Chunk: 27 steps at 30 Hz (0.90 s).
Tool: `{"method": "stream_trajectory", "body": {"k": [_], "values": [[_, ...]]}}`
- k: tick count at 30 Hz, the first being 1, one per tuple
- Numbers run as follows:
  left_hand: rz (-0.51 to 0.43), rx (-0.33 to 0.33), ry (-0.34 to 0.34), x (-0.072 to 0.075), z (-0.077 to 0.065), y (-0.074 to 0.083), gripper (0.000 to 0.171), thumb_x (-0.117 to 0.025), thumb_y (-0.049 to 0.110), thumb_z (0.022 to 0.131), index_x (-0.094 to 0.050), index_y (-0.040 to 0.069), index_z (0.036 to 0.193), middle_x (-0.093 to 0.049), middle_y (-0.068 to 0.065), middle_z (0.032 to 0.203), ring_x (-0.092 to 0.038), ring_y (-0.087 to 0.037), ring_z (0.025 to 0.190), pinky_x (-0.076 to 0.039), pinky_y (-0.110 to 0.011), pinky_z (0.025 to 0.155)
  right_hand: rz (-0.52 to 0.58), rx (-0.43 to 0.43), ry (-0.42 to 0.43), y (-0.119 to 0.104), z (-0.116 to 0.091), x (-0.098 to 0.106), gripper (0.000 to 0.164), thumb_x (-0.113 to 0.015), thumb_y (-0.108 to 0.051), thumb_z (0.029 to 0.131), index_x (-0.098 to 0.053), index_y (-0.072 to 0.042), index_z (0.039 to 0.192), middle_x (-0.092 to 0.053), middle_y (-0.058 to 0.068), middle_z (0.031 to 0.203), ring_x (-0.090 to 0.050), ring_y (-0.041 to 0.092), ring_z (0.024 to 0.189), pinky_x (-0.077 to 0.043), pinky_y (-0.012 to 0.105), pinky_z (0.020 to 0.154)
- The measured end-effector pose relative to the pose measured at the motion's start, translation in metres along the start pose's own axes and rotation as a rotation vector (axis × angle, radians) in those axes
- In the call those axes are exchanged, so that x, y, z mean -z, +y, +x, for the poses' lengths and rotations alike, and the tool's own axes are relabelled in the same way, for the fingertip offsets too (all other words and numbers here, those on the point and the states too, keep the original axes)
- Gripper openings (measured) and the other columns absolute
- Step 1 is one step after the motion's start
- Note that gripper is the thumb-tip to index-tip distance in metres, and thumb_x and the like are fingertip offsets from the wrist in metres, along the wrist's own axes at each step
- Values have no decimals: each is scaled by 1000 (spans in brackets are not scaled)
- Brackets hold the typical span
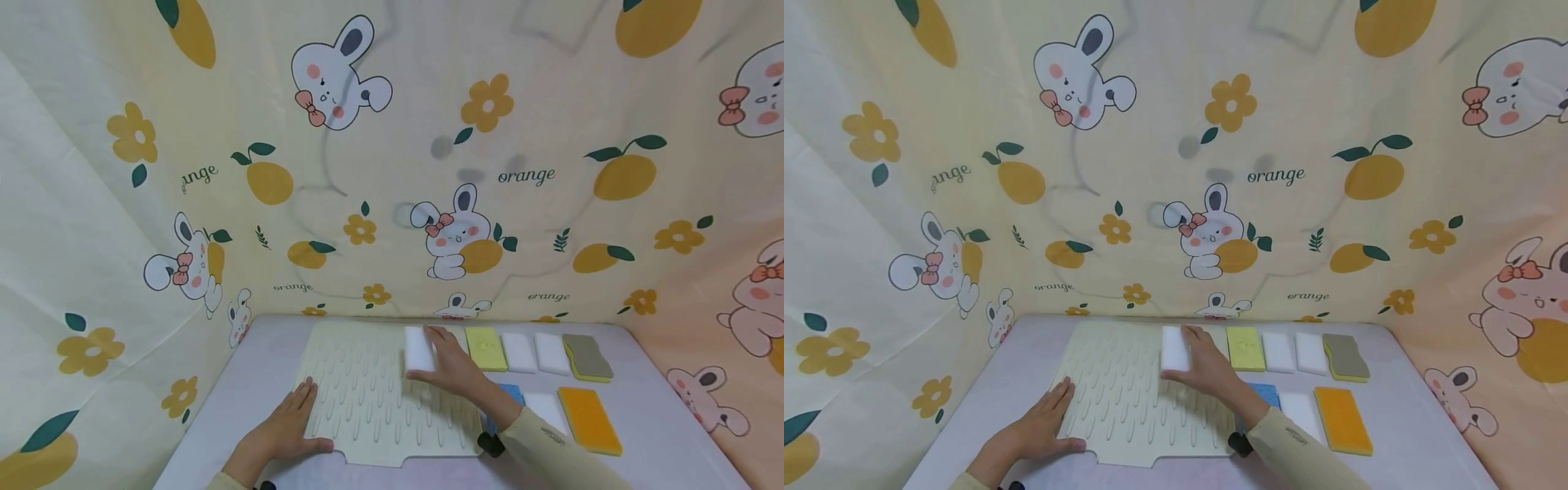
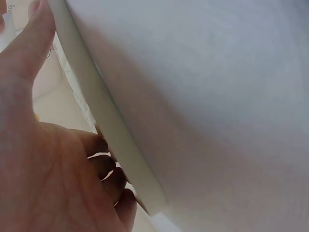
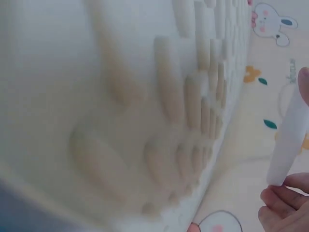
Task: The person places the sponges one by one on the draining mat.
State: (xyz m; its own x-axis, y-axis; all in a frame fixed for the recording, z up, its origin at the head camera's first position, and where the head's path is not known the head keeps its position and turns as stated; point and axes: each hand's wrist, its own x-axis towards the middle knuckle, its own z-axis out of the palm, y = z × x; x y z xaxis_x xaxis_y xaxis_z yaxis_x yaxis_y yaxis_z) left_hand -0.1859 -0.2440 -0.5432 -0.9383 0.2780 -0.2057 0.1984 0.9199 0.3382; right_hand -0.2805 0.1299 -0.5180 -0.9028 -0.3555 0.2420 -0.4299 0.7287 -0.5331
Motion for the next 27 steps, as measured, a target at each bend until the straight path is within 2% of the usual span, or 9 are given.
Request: {"method": "stream_trajectory", "body": {"k": [6, 13, 27], "values": [[-10, -2, 0, 0, 0, -1, 131, -81, 75, 79, -26, -8, 166, -18, -27, 176, -19, -42, 164, -22, -57, 132, 56, 34, 5, -8, 11, -15, 118, -96, -54, 77, -38, 1, 164, -47, 22, 159, -50, 40, 142, -54, 56, 107], [5, -9, -2, -3, 4, -4, 132, -79, 76, 80, -26, -8, 166, -18, -27, 176, -19, -41, 164, -22, -56, 132, 97, 22, -7, -14, 23, -32, 123, -96, -57, 75, -36, 1, 165, -41, 21, 159, -51, 34, 132, -58, 49, 96], [-7, -35, -9, -5, 6, -8, 132, -79, 75, 81, -24, -10, 165, -18, -30, 175, -19, -44, 163, -21, -58, 131, 132, 26, -39, -29, 48, -62, 117, -97, -57, 74, -39, -3, 161, -42, 19, 154, -48, 33, 128, -59, 50, 94]]}}
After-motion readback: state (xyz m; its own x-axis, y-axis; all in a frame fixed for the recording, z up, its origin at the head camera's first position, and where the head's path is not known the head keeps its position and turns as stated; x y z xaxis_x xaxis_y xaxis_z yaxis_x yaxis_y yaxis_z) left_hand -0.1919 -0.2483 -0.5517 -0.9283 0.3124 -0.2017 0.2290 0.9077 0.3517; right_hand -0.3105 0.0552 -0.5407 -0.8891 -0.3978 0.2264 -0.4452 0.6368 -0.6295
